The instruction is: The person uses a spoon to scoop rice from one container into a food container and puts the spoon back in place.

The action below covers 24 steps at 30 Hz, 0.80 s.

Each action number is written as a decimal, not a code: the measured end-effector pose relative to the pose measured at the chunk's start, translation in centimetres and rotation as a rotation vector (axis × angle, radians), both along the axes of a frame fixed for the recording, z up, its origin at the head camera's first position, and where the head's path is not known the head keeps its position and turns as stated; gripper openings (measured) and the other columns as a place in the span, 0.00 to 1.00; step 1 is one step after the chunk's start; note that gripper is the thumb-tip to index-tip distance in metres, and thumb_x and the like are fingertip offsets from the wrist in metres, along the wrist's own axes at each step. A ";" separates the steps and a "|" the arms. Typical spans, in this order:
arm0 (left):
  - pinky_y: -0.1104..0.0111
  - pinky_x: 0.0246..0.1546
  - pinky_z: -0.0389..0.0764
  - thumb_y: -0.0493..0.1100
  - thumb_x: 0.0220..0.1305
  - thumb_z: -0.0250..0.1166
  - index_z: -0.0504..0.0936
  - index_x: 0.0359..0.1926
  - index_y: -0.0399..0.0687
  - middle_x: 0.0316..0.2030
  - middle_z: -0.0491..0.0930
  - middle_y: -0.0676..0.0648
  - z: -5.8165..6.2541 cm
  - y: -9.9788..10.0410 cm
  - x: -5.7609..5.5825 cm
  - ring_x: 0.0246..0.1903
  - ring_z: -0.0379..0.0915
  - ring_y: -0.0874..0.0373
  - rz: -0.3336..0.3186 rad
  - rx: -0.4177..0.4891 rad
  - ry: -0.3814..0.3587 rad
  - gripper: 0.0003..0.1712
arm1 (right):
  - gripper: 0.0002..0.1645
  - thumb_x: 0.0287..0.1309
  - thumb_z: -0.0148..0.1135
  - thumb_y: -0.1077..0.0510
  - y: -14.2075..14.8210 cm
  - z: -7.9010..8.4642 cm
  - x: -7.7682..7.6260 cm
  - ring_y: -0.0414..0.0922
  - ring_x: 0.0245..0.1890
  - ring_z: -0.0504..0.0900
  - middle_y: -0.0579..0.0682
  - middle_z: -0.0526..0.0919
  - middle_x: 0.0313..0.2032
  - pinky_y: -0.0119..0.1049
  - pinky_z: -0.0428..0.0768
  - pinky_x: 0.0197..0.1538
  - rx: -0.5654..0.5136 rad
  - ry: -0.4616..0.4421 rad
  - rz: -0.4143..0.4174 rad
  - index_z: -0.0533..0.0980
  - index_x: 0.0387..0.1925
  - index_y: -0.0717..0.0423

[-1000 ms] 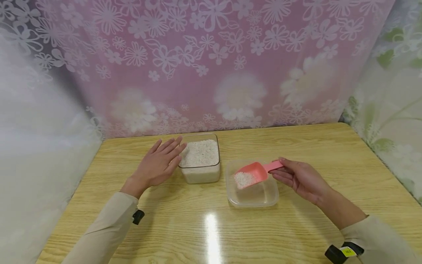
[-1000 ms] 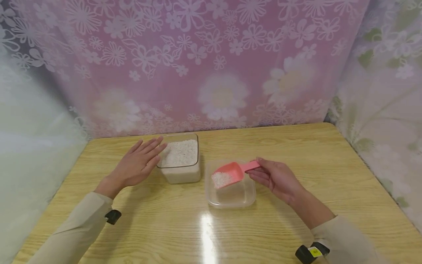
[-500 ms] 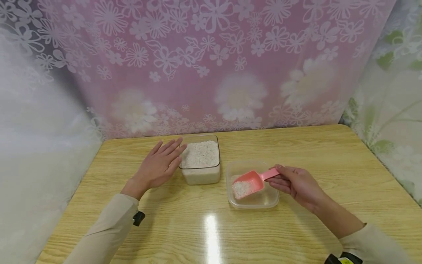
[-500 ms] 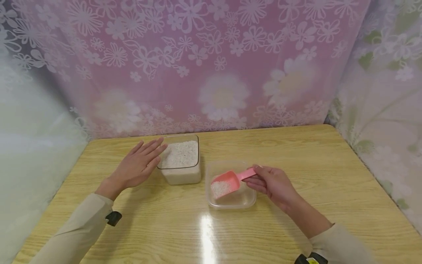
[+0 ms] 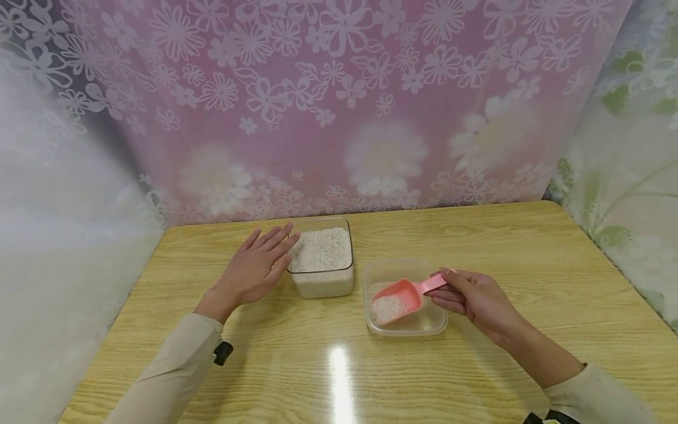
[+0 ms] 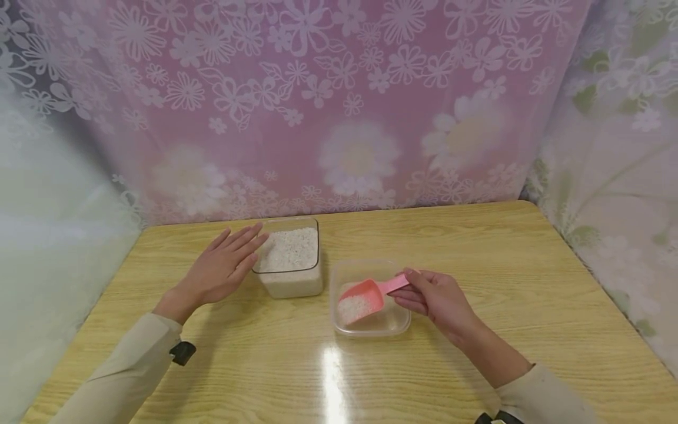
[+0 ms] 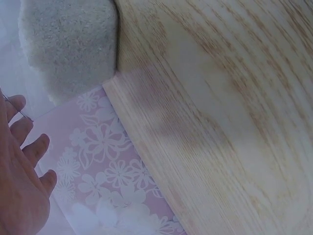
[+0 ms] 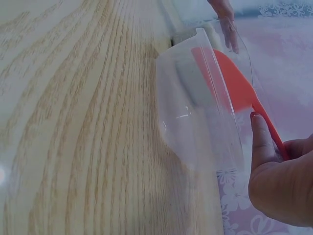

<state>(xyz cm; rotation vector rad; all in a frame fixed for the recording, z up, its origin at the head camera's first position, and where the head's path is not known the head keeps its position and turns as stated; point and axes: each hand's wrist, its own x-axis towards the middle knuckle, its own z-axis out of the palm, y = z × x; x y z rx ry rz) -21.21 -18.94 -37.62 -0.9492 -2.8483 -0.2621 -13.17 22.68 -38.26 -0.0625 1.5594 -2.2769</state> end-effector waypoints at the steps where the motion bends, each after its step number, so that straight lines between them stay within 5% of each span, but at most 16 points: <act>1: 0.54 0.70 0.36 0.57 0.77 0.34 0.56 0.74 0.55 0.74 0.45 0.52 0.0 0.0 0.0 0.71 0.44 0.52 0.000 0.001 0.000 0.30 | 0.15 0.71 0.50 0.58 0.0 0.0 0.0 0.47 0.43 0.84 0.58 0.84 0.41 0.37 0.78 0.50 0.002 -0.001 -0.003 0.76 0.48 0.64; 24: 0.54 0.70 0.38 0.57 0.77 0.33 0.54 0.74 0.56 0.74 0.46 0.51 0.1 0.0 0.0 0.72 0.42 0.53 0.003 -0.004 0.001 0.30 | 0.31 0.70 0.53 0.52 -0.2 0.6 -0.2 0.46 0.42 0.85 0.57 0.85 0.40 0.37 0.79 0.47 0.224 0.011 -0.069 0.65 0.58 0.78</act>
